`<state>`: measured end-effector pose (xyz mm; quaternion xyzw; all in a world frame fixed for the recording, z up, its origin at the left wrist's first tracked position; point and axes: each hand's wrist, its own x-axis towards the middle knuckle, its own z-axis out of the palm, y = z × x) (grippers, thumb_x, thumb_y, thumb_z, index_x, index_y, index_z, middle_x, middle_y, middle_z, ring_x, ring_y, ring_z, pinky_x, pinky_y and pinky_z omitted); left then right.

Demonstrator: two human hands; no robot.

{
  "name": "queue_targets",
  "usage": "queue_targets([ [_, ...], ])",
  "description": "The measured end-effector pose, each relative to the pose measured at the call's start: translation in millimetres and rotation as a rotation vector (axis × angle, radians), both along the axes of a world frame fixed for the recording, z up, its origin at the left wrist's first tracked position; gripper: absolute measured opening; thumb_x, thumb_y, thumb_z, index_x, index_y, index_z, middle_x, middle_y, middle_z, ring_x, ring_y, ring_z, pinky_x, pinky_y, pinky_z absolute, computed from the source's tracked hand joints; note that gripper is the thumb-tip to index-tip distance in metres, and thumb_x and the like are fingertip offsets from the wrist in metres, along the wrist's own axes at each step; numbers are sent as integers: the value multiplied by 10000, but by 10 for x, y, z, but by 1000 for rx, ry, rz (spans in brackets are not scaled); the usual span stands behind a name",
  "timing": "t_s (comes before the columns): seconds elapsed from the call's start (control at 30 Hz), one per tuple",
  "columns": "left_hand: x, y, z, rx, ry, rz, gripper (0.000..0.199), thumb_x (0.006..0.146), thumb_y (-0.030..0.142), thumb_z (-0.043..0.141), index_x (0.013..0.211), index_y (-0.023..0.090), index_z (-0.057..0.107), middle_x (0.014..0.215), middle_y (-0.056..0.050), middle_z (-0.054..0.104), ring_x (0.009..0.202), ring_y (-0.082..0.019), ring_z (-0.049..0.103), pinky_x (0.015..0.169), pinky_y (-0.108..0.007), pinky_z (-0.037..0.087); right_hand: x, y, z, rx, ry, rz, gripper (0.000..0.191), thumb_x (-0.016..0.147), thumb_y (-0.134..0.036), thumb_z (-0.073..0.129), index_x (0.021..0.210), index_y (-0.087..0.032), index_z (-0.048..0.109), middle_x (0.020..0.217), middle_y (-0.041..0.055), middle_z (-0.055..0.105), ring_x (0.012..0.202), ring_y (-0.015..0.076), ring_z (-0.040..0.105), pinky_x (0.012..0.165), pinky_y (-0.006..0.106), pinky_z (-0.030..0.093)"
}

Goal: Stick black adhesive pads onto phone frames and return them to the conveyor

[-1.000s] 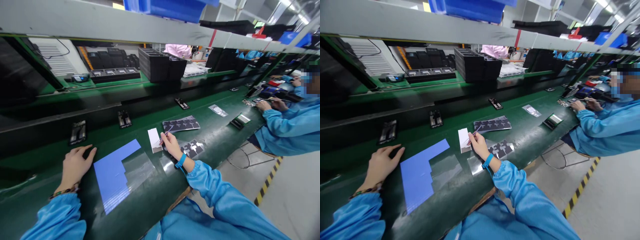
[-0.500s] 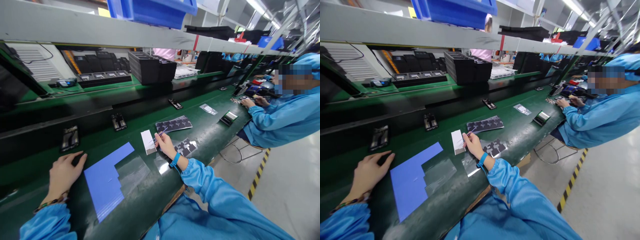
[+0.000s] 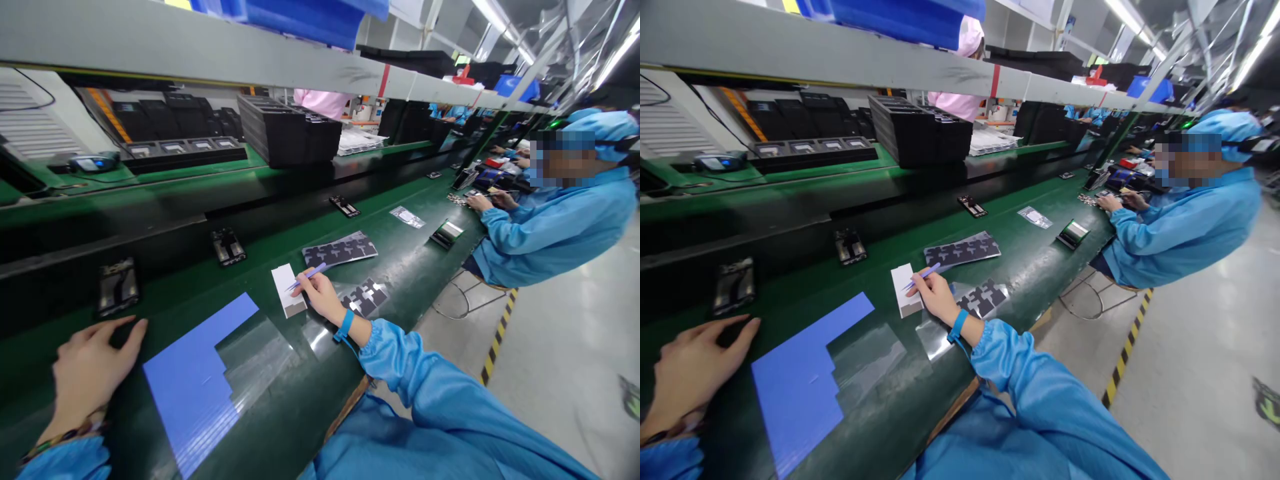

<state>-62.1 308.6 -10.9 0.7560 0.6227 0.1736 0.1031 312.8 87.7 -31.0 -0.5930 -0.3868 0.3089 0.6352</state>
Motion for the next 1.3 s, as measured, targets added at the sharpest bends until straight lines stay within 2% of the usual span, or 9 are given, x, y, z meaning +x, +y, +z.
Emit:
queue_targets([
  [0.1, 62, 39, -20, 43, 47, 21, 898, 891, 833, 395, 1635, 358, 559, 1795, -156, 462, 1659, -518, 425, 1340, -665, 378, 26, -13, -3, 2, -1, -29, 582, 1000, -827, 616, 1080, -251, 649, 767, 17, 784, 830, 230, 774, 860, 355, 580],
  [0.23, 160, 275, -67, 8, 131, 34, 1019, 922, 934, 323, 1748, 342, 392, 1903, -153, 251, 1757, -447, 269, 1405, -604, 274, 38, -25, 3, -4, -4, -58, 577, 999, -827, 618, 1076, -255, 646, 767, 21, 783, 822, 237, 768, 856, 368, 584],
  [0.4, 338, 696, -88, -103, 198, 32, 1067, 893, 977, 440, 1750, 342, 417, 1886, -215, 262, 1731, -481, 316, 1367, -613, 325, 33, -71, 28, -23, -13, -61, 561, 1000, -812, 642, 1057, -254, 665, 789, 31, 803, 818, 236, 768, 871, 376, 591],
  [0.5, 449, 831, -78, -107, 173, 33, 1027, 923, 959, 438, 1747, 344, 422, 1872, -251, 250, 1709, -511, 332, 1332, -644, 348, 18, -107, 44, -38, -18, -53, 554, 1011, -801, 642, 1066, -251, 670, 795, 32, 808, 822, 232, 769, 879, 374, 597],
  [0.7, 581, 921, -23, -80, 180, 56, 979, 961, 929, 366, 1607, 223, 576, 1707, -319, 448, 1549, -573, 467, 1241, -663, 408, -13, -159, 85, -59, -29, -36, 550, 1011, -801, 652, 1037, -252, 681, 848, 47, 813, 851, 231, 777, 899, 383, 609],
  [0.9, 555, 977, 49, -40, 242, 63, 713, 960, 757, 550, 1468, 298, 747, 1375, -219, 768, 1292, -474, 685, 1118, -580, 527, -11, -192, 119, -73, -20, -27, 539, 1023, -785, 649, 1053, -250, 706, 935, 64, 823, 903, 234, 788, 876, 376, 612],
  [1.03, 492, 1004, 113, -105, 155, 179, 811, 838, 732, 754, 1534, 317, 713, 1423, -151, 789, 1285, -468, 725, 1038, -522, 598, -13, -191, 118, -73, -7, -23, 520, 1029, -770, 650, 1049, -254, 709, 913, 56, 823, 878, 232, 790, 891, 384, 614],
  [1.2, 468, 1011, 140, -69, 66, 125, 699, 856, 547, 872, 1462, 220, 747, 1327, -150, 807, 1294, -427, 739, 1108, -532, 582, 37, -174, 121, -48, 32, -56, 514, 990, -790, 680, 1024, -277, 690, 901, 45, 834, 921, 259, 811, 977, 421, 618],
  [1.3, 491, 939, 124, -8, -12, 82, 737, 848, 470, 927, 1479, 156, 710, 1330, -170, 755, 1322, -420, 705, 1132, -567, 572, 76, -187, 129, -35, 49, -87, 493, 1015, -772, 654, 987, -281, 699, 911, 40, 839, 973, 265, 809, 1060, 441, 592],
])
